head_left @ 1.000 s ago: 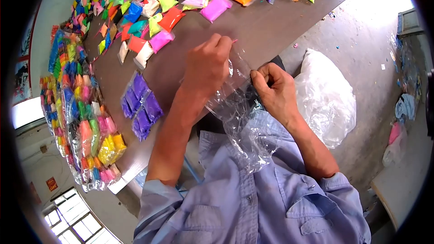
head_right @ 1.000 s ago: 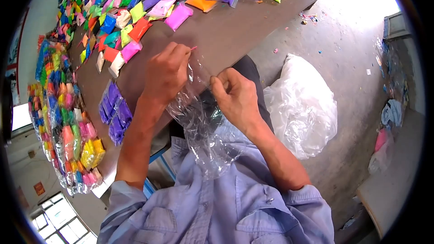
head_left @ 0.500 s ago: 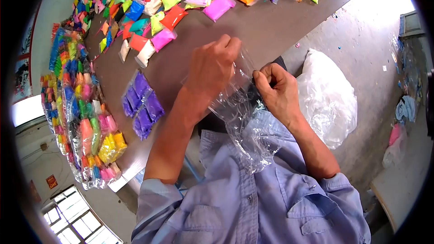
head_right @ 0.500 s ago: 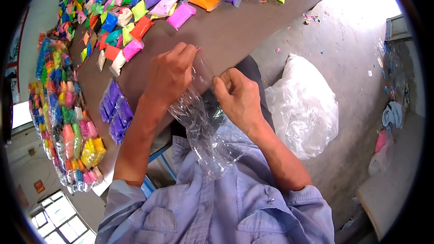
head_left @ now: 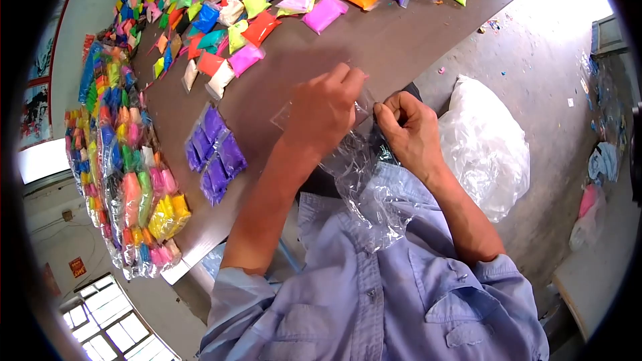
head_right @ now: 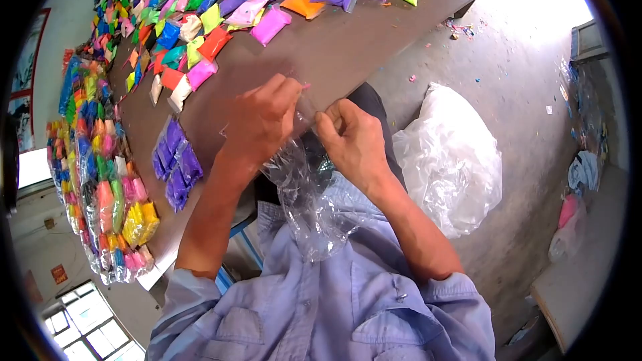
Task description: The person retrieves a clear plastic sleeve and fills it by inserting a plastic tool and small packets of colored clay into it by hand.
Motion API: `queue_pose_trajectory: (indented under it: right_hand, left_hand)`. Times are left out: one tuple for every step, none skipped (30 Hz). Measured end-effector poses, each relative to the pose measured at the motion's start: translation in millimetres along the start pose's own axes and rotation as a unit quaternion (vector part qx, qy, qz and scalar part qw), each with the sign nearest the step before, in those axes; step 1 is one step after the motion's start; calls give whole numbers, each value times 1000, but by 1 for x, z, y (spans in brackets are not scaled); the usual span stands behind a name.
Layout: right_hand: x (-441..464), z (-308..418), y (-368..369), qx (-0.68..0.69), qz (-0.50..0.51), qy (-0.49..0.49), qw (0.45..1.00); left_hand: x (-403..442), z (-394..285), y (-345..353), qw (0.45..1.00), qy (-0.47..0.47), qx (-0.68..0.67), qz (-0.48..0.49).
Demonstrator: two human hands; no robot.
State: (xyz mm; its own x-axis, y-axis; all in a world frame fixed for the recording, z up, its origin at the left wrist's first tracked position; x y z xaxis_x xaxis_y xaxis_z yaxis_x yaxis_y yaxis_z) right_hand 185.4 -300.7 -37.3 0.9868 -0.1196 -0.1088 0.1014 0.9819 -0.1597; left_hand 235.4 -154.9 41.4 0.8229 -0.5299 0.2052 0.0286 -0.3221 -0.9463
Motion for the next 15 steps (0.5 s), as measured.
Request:
queue_pose_trajectory:
  right_hand:
    - [-1, -3, -1, -1, 0, -1, 1000]
    - [-2, -6, -2, -2, -2, 1, 1000]
    - [-4, -8, -1, -7, 2, 8, 1000]
    - [-1, -6, -1, -10, 8, 8, 1000]
    - [-1, -2, -4, -10, 8, 1, 1000]
    - [-5, -1, -10, -2, 7, 2, 1000]
    - [-6, -1, -19, 5, 6, 2, 1000]
    - [-6, -5, -36, 32, 0, -27, 999]
    - [-6, -3, -61, 57, -23, 4, 998]
    - [-8, 4, -98, 80, -33, 113, 990]
    - [-10, 12, -144, 112, -90, 69, 987]
    - [-14, 17, -181, 189, -183, 79, 962]
    - [-20, 22, -218, 264, -279, 71, 920]
    - [-27, 27, -253, 324, -370, 49, 869]
    - [-16, 16, -272, 155, -306, 37, 939]
  left_hand:
    - [3, 7, 6, 1000, 1, -1, 1]
    - [9, 17, 12, 1000, 10, 16, -3]
    - [14, 24, 13, 999, 17, 35, -9]
    - [17, 30, 11, 999, 17, 37, -15]
    - [21, 37, 8, 998, 13, 57, -22]
    - [21, 42, 2, 997, 10, 76, -27]
    - [20, 48, -3, 996, 10, 80, -32]
    - [15, 56, -14, 995, -13, 50, -83]
    - [8, 63, -23, 991, -37, 18, -131]
    - [0, 61, -31, 990, -41, 18, -132]
    - [-8, 62, -47, 982, -86, -45, -162]
    - [-18, 65, -58, 967, -131, -107, -191]
    - [-27, 65, -62, 962, -144, -118, -198]
    - [-36, 63, -64, 961, -148, -119, -202]
    - [-44, 61, -62, 959, -162, -135, -189]
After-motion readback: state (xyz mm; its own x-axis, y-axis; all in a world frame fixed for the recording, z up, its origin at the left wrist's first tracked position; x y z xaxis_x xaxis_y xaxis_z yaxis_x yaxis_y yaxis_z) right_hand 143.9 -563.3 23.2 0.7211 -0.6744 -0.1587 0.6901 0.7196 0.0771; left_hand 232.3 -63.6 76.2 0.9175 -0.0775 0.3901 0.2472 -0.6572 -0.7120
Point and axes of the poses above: each hand's wrist, its own x-axis towards the middle knuckle, its own y-axis out of the palm, z = x × y, the point moved 6 cm from there along x, towards the middle knuckle
